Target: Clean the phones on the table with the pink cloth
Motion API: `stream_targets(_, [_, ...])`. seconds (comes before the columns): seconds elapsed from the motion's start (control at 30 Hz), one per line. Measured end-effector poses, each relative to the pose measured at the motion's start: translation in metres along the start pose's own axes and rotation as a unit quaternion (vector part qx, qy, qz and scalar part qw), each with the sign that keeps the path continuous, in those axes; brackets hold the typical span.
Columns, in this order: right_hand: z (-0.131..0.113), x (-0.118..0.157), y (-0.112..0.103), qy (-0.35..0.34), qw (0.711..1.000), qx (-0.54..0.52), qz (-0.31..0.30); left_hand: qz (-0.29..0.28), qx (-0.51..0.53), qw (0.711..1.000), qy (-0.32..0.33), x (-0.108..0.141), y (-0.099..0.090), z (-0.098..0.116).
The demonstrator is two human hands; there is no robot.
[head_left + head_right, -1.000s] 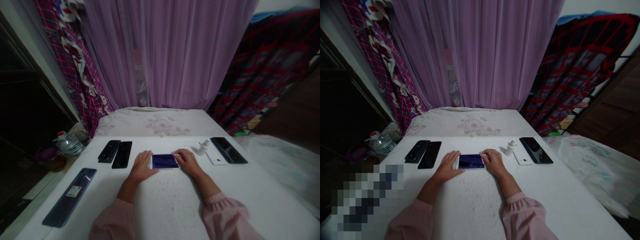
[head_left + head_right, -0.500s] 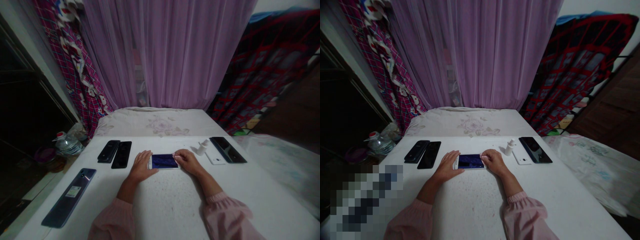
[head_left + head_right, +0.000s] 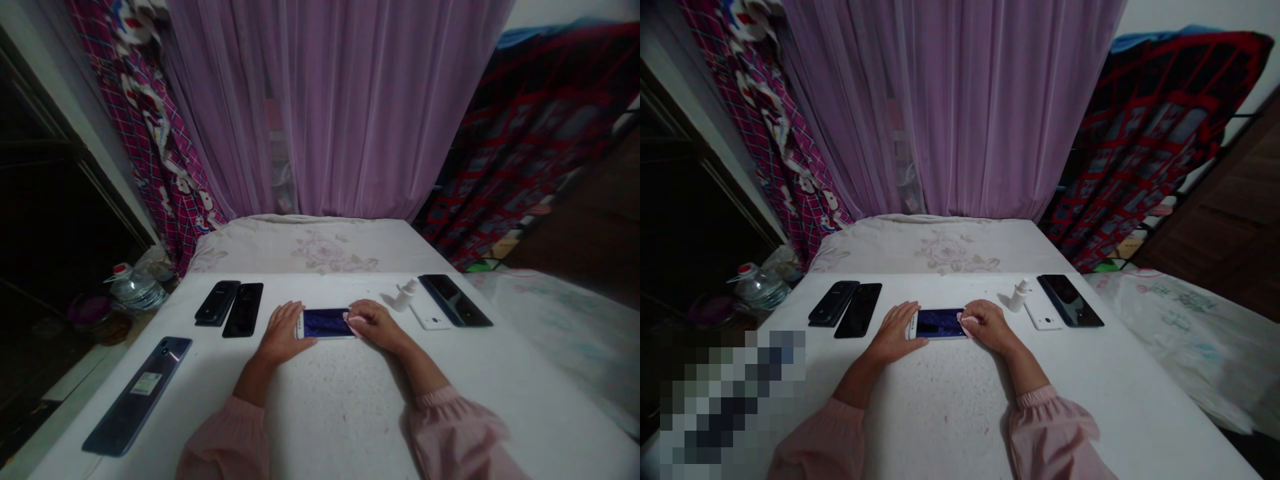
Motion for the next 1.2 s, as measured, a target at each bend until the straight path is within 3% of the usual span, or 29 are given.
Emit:
stream_targets(0.37, [-0.001, -0.008, 0.006, 0.028, 0.992, 0.088, 0.082, -0.005, -0.005, 1.000, -0.003, 0.001, 0.001, 0.002])
stream_targets(0.57, [-0.002, -0.004, 0.003, 0.015, 0.997, 0.043, 0.056, 0.002, -0.002, 1.000, 0.000, 0.000, 0.002, 0.001])
stream_targets(0.8, [-0.008, 0.000, -0.002, -0.013, 0.999, -0.022, -0.031, 0.011, 0.010, 1.000, 0.002, -0.001, 0.005, -0.003])
stream_targets(1.03, [0.000, 0.008, -0.006, 0.043, 0.993, -0.046, -0.099, 0.003, -0.005, 1.000, -0.001, 0.000, 0.004, -0.002])
stream_targets(1.2, [0.002, 0.007, -0.005, 0.046, 0.995, -0.048, -0.071, 0.009, -0.003, 1.000, 0.001, -0.001, 0.005, -0.003])
Point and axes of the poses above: each hand's wrist, its own x-axis away from the middle knuckle, its own y-axis out of the palm, z = x × y, the point moved 4 cm from there along -x, towards the middle knuckle, and after that the axes turned 15 degrees about -x, right-handed, at the moved point
